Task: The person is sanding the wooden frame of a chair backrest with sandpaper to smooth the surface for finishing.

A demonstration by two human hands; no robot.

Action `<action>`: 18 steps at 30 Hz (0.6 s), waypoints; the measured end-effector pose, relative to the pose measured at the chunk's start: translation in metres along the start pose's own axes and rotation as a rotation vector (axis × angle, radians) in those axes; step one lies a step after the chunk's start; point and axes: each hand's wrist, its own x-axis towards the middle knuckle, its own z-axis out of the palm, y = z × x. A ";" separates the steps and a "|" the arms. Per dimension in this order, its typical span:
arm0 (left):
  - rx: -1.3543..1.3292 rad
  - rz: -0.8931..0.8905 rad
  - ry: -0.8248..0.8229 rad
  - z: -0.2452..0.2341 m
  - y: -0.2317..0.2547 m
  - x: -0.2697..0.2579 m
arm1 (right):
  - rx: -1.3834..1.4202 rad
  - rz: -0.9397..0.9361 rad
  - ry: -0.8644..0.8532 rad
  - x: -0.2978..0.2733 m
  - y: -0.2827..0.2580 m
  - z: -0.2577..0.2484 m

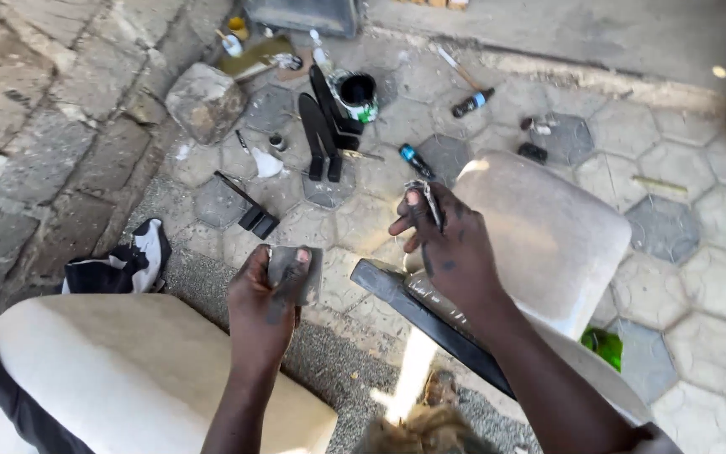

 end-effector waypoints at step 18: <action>-0.002 -0.158 -1.591 0.047 -0.045 0.160 | -1.190 0.546 0.881 -0.061 -0.006 0.095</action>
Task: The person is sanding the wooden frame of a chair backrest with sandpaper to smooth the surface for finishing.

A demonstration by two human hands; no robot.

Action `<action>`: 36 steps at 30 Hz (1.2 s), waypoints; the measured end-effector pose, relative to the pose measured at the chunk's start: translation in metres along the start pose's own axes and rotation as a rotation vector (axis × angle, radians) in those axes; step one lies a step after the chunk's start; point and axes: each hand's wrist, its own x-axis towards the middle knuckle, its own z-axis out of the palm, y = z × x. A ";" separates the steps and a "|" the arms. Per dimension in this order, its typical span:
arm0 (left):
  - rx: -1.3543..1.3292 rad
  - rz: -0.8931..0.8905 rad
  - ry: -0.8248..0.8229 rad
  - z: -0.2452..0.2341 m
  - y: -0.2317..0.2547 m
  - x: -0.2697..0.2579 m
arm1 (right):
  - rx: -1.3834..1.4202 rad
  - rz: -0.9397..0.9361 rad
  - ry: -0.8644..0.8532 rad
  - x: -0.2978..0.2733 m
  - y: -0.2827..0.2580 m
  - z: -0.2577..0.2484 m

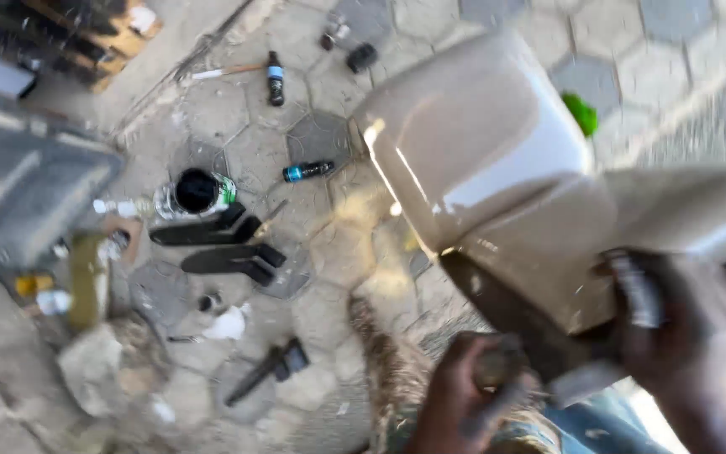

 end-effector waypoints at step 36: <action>0.352 0.685 -0.109 0.050 0.015 0.054 | 0.480 1.180 0.381 0.029 0.040 -0.035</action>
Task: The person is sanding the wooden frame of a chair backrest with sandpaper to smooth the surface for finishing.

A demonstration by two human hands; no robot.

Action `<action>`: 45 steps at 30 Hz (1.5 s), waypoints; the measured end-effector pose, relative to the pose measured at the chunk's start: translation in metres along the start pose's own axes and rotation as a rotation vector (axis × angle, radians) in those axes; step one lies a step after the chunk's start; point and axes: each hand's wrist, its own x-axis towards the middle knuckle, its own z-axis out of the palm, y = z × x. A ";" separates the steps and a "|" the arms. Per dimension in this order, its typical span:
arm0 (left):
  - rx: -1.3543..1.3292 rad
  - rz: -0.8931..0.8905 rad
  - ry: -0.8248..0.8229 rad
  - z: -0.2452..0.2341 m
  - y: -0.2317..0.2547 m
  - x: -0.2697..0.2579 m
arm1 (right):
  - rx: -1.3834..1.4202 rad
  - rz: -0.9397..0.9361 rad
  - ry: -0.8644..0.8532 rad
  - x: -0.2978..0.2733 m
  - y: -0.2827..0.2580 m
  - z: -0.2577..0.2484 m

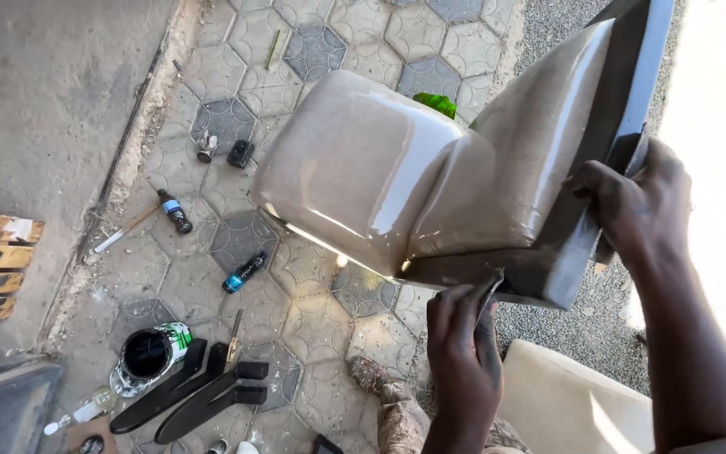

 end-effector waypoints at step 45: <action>-0.075 0.173 -0.231 0.030 0.000 -0.082 | -0.071 -0.010 0.337 -0.118 0.090 -0.019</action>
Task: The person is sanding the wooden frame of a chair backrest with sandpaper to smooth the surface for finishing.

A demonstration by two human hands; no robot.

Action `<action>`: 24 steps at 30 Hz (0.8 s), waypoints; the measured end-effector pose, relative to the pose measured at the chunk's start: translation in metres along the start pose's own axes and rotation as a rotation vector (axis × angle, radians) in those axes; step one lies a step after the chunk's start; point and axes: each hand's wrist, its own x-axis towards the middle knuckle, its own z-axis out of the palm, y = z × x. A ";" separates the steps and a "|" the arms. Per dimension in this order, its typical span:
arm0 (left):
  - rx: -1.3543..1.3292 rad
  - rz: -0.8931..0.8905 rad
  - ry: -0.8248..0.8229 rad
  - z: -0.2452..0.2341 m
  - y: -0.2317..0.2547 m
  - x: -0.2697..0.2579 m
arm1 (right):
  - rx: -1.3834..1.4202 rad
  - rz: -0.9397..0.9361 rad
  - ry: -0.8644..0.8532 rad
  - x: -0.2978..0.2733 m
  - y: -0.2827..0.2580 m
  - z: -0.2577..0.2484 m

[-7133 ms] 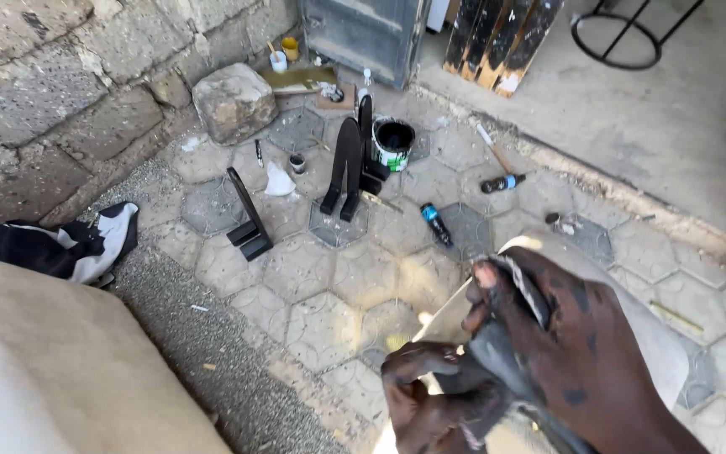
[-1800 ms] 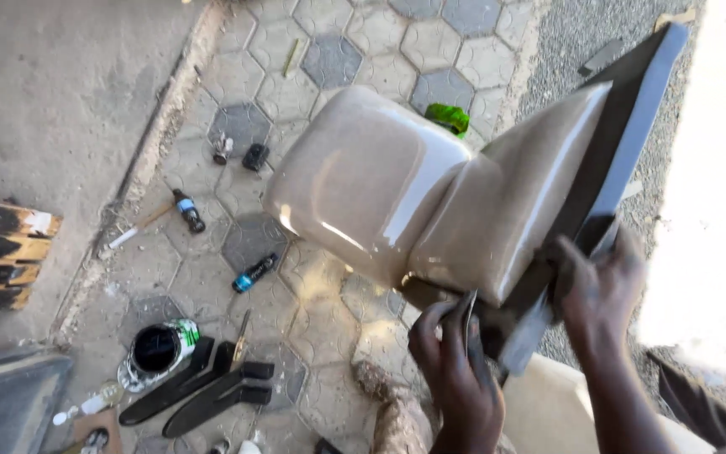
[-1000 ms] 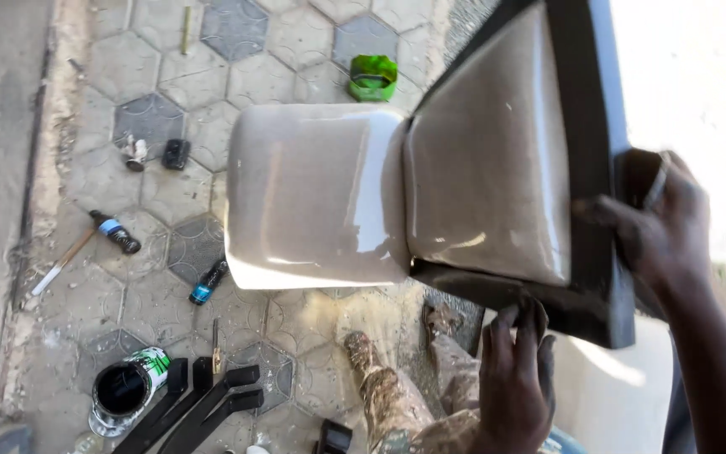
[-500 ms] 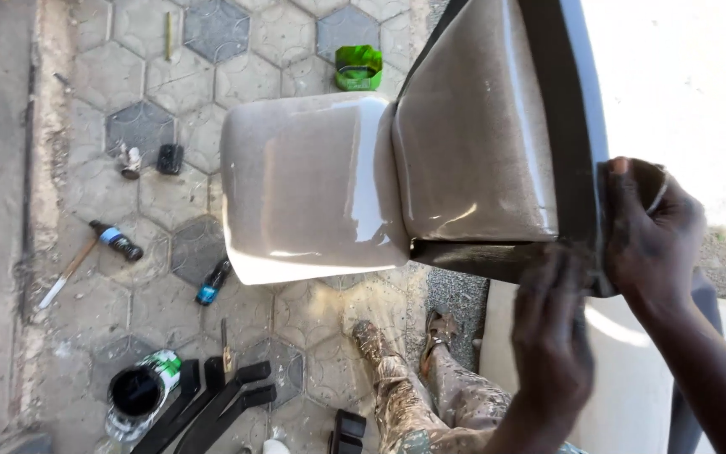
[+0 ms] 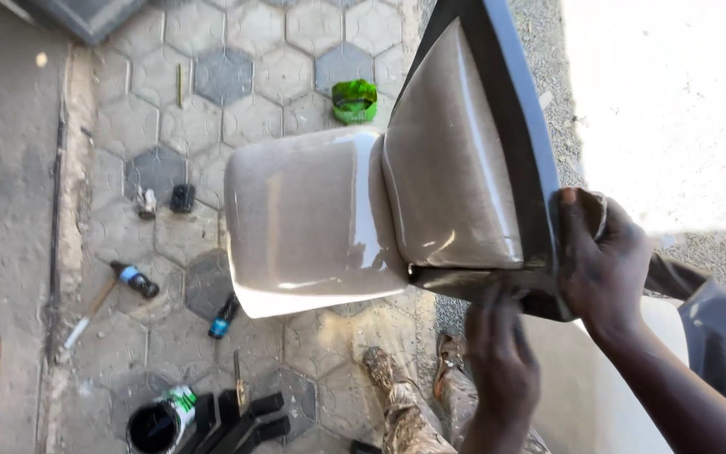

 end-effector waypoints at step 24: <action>-0.152 -0.241 0.029 0.003 0.036 0.012 | -0.059 -0.044 -0.015 0.001 0.012 -0.001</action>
